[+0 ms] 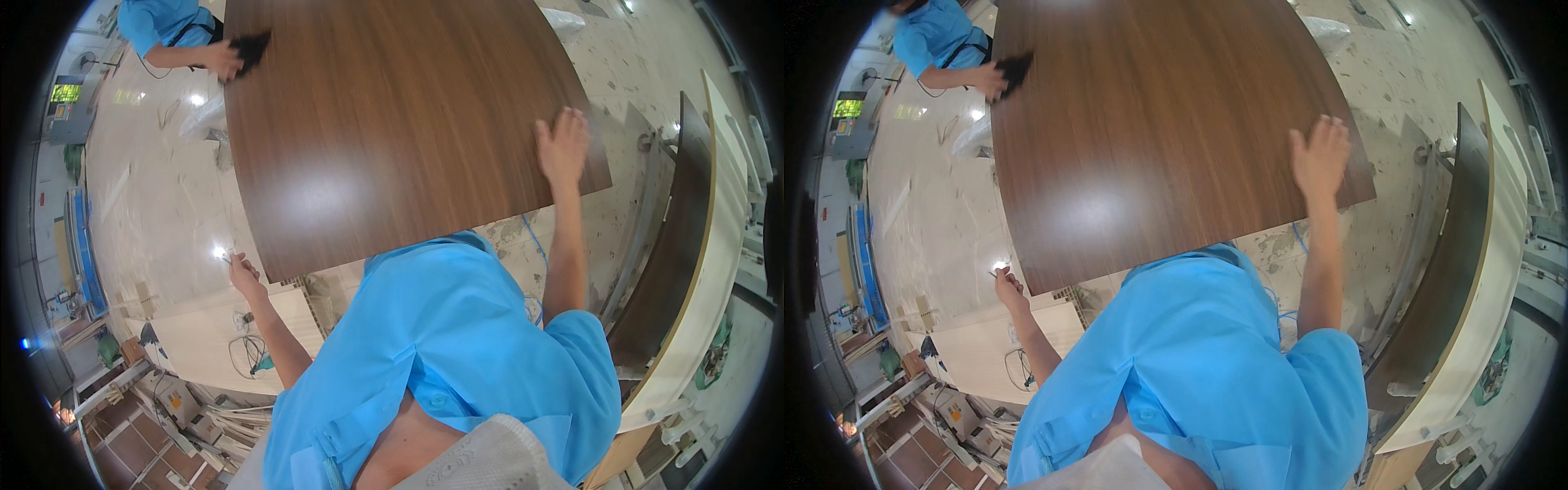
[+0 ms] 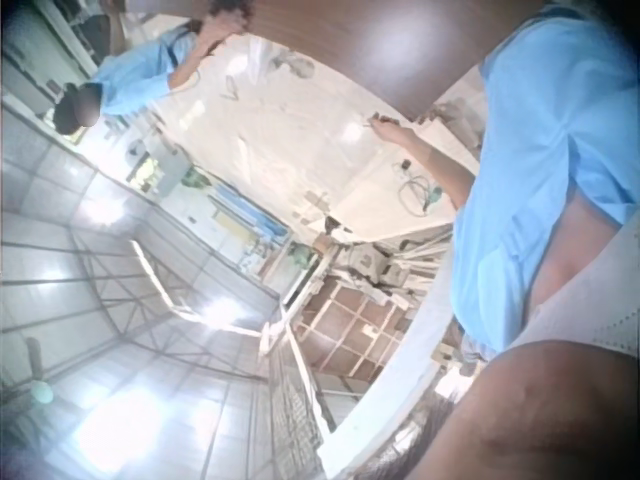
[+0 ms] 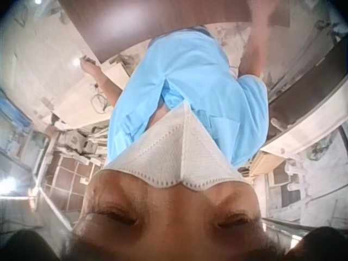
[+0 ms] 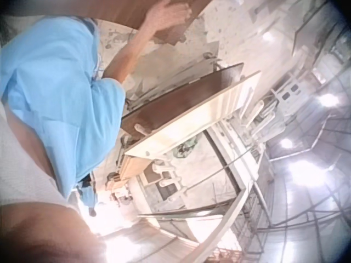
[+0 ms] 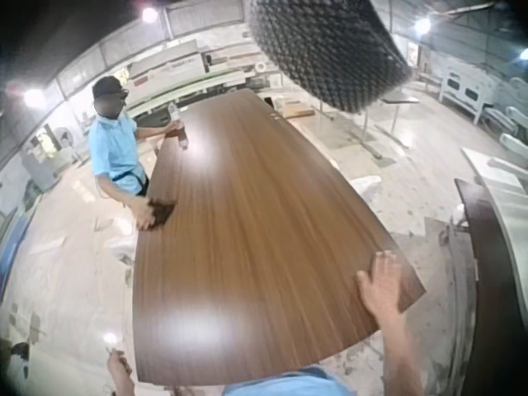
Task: The person cuts a label from a sheet using scissors, then peels the backing and applies the label to the edge of a wooden tabletop. The person handles the label and scissors directly.
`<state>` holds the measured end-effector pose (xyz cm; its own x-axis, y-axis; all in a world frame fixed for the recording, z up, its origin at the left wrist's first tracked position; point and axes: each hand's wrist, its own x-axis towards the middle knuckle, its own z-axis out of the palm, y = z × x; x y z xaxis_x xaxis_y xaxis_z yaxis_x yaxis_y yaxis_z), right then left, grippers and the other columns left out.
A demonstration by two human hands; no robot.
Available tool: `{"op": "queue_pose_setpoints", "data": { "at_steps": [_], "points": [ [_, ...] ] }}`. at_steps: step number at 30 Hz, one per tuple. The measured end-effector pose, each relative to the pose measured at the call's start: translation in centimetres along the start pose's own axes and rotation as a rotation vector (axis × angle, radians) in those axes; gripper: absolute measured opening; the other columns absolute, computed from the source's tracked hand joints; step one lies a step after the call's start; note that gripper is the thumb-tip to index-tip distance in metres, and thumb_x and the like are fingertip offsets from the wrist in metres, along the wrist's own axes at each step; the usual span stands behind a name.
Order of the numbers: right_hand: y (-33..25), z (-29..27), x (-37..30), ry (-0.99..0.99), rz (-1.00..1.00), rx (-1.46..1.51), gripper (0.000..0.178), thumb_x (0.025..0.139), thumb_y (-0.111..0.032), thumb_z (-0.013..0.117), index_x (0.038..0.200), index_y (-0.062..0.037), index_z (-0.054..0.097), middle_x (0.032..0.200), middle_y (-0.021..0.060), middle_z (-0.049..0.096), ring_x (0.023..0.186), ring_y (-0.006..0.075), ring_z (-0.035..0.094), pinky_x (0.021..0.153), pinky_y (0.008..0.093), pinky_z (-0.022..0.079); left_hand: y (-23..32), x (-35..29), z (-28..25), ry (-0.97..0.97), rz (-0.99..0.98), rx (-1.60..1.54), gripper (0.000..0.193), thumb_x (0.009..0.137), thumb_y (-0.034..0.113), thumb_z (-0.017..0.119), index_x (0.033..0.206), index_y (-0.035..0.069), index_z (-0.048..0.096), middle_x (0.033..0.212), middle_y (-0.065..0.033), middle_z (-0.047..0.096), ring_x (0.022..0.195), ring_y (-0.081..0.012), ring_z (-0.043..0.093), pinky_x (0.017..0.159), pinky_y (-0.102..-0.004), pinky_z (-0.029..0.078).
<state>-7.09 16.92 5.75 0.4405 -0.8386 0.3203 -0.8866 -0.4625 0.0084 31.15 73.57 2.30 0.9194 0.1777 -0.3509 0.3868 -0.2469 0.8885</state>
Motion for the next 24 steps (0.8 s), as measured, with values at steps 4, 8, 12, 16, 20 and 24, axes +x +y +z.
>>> {"op": "queue_pose_setpoints", "data": {
  "at_steps": [4,8,12,16,20,24],
  "points": [
    [-11.4,-0.8,-3.0,-0.083,-0.299,0.329,0.071,0.093,-0.042,0.06,0.146,0.0001,0.039,0.156,0.0194,0.034,0.147,0.0359,0.027,0.121,0.0489,0.021,-0.3,-0.1,0.8,0.006,0.019,0.059,0.033,0.102,0.035,0.051,0.098,0.003,0.061,0.062,0.0039,0.041,0.047,-0.0056,0.034,0.041,-0.0238,0.025],
    [-23.4,-2.5,-10.2,-0.301,-0.693,0.825,0.073,0.089,-0.041,0.062,0.147,-0.0029,0.039,0.157,0.0173,0.034,0.147,0.034,0.028,0.123,0.0461,0.02,-0.3,-0.4,1.5,-0.03,0.048,0.129,0.032,0.1,0.034,0.054,0.095,0.004,0.062,0.06,0.0038,0.041,0.046,-0.0057,0.034,0.042,-0.0243,0.024],
    [-32.9,-5.8,-17.9,-0.571,-1.364,1.01,0.068,0.089,-0.044,0.062,0.139,-0.0001,0.048,0.147,0.0196,0.045,0.14,0.0337,0.039,0.117,0.044,0.031,0.0,-0.2,2.2,-0.025,0.09,0.181,0.032,0.099,0.033,0.056,0.094,0.003,0.063,0.059,0.004,0.041,0.046,-0.0054,0.034,0.041,-0.0245,0.024],
    [-37.3,-5.4,-16.0,-0.479,-1.315,1.121,0.065,0.09,-0.045,0.06,0.134,0.001,0.052,0.142,0.0202,0.049,0.133,0.0342,0.045,0.112,0.0458,0.034,-1.2,-0.9,2.8,0.011,0.211,0.146,0.035,0.099,0.034,0.056,0.094,0.0,0.064,0.065,0.0003,0.05,0.055,-0.0089,0.043,0.05,-0.0263,0.033],
    [-36.6,-0.5,-5.9,-0.071,-1.092,0.83,0.058,0.09,-0.042,0.057,0.128,0.0012,0.053,0.134,0.0198,0.053,0.124,0.0334,0.051,0.108,0.0445,0.038,-2.1,-2.0,2.9,0.057,0.292,0.249,0.038,0.1,0.032,0.056,0.092,-0.005,0.065,0.075,-0.0063,0.057,0.072,-0.0165,0.051,0.068,-0.0327,0.042],
    [-30.3,2.1,2.9,-0.042,-0.783,0.731,0.056,0.088,-0.04,0.06,0.124,0.0027,0.057,0.127,0.0188,0.058,0.117,0.0342,0.056,0.101,0.0457,0.043,-1.7,-3.3,3.0,0.053,0.365,0.373,0.04,0.101,0.031,0.054,0.09,-0.006,0.063,0.076,-0.0079,0.058,0.073,-0.018,0.051,0.07,-0.0346,0.043]
  ]
}}
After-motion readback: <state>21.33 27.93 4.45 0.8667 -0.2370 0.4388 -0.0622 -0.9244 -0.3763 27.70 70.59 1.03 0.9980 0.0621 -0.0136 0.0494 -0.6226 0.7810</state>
